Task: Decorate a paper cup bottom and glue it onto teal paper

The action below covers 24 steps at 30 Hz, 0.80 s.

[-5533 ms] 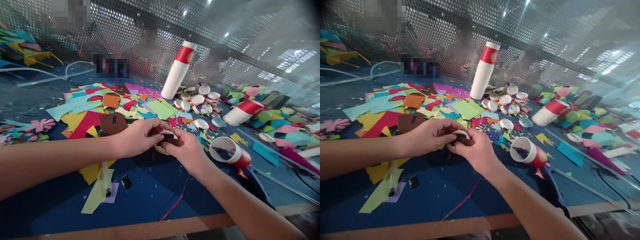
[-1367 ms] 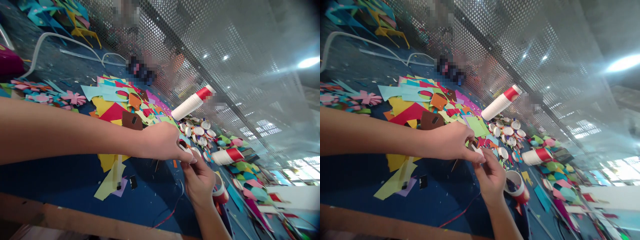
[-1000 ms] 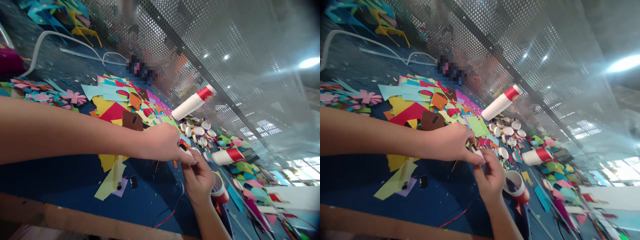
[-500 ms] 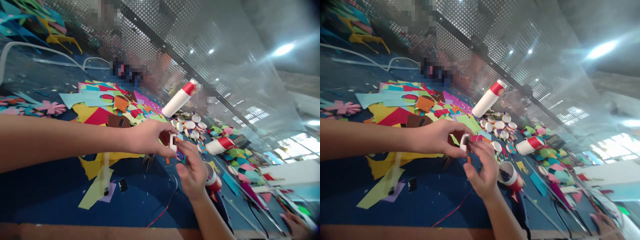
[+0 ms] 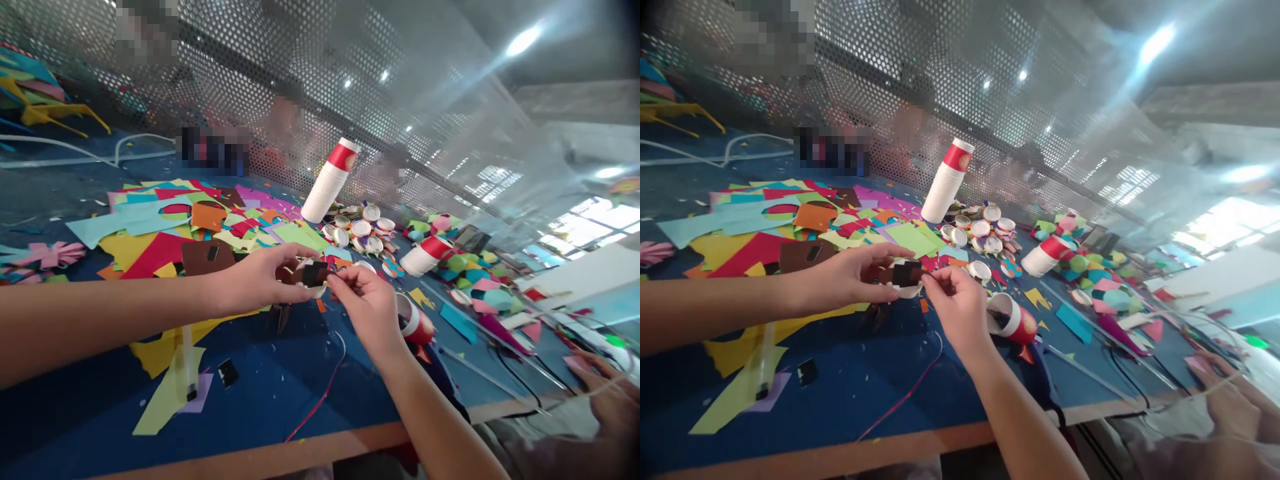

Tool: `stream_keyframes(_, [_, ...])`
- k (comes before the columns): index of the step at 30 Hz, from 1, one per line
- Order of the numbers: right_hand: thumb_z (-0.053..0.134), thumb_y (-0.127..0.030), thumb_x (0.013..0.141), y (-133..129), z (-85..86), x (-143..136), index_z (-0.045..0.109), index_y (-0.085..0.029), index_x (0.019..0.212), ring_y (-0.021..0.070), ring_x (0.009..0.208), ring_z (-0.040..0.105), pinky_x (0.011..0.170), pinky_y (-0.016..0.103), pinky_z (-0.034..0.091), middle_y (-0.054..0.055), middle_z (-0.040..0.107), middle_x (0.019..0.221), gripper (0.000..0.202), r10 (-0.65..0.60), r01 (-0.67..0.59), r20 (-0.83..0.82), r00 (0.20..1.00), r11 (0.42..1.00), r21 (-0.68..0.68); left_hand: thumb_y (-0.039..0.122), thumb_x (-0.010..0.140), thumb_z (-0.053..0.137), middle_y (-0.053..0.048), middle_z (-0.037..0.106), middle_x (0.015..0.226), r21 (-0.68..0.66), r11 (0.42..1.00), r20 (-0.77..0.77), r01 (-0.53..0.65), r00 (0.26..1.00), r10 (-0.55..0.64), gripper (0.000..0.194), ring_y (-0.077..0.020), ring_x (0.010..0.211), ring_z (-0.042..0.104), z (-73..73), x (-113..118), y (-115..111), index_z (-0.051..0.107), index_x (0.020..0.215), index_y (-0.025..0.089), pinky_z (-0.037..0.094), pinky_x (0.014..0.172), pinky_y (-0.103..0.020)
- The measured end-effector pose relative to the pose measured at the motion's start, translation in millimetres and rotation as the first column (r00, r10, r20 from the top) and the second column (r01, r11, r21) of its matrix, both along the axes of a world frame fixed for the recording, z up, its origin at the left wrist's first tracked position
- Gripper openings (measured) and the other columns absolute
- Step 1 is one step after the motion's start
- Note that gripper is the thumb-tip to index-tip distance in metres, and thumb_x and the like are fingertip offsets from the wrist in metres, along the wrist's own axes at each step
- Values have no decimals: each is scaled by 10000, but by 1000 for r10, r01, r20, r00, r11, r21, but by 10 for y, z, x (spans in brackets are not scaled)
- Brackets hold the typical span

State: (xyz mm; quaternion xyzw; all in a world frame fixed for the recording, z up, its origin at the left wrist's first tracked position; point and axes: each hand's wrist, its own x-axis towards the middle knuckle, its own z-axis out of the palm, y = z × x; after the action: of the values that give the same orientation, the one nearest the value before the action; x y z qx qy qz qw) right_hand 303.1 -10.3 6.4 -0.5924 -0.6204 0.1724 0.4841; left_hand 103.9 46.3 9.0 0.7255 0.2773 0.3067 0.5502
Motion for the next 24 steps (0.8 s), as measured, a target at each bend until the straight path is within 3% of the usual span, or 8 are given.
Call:
stream_keyframes(6, [686,-313,777,-74,111,-49,658,-202,715,108,569,523,574,261,407,-28,613,613,130,5,-10,60,998,996,89,376,648,711,-29,672,828,32,995,-170,-94,981,98,606,-223,737,648,-44,20,26,644,1214,171,514,652,-323])
stream_keyframes(10, [677,-365,791,-67,121,-9,653,-194,737,105,534,529,515,241,411,-26,605,593,181,92,-93,30,995,996,13,435,534,819,-131,647,1224,209,962,-172,-178,961,216,709,-357,1164,562,-13,-28,72,681,1180,178,487,879,-408])
stream_keyframes(12, [689,-386,783,-62,116,-14,661,-193,729,101,509,519,481,231,398,-28,598,570,203,134,-133,28,991,991,-24,523,601,769,-109,605,1324,293,934,-120,-202,962,246,619,-344,1260,502,48,-54,81,706,1133,213,450,935,-398])
stream_keyframes(14, [707,-402,768,-68,138,-25,683,-193,729,96,496,505,462,225,380,-28,597,566,213,157,-155,41,987,987,-44,530,687,680,-76,682,1182,319,925,-95,-207,964,249,384,-302,1130,591,124,-69,78,751,916,230,451,888,-370])
stream_keyframes(16, [715,-433,770,-101,217,2,726,-199,800,95,507,506,470,226,378,-27,603,587,236,145,-142,59,988,989,-46,481,691,662,-52,726,927,248,942,-108,-225,960,257,272,-244,890,642,196,-71,69,726,742,222,449,765,-326])
stream_keyframes(20, [607,-557,856,-337,550,322,760,-201,886,99,483,427,463,243,314,-48,470,514,389,6,-6,83,997,1000,6,380,671,691,11,621,603,14,953,-75,-303,950,303,182,-129,590,521,269,-66,65,661,675,200,342,553,-237])
stream_keyframes(22, [569,-578,872,-543,707,593,768,-225,865,137,610,526,551,263,386,-12,557,601,405,-115,95,161,980,987,128,362,688,682,16,622,608,-36,946,-54,-323,945,321,170,-115,584,517,257,-68,87,641,702,197,340,543,-219])
stream_keyframes(24, [596,-552,852,-767,765,864,764,-234,874,206,882,616,787,329,452,48,690,878,360,-284,212,382,880,952,220,367,687,681,4,652,654,-69,940,-49,-333,943,331,187,-122,616,558,223,-68,123,633,736,193,383,571,-219])
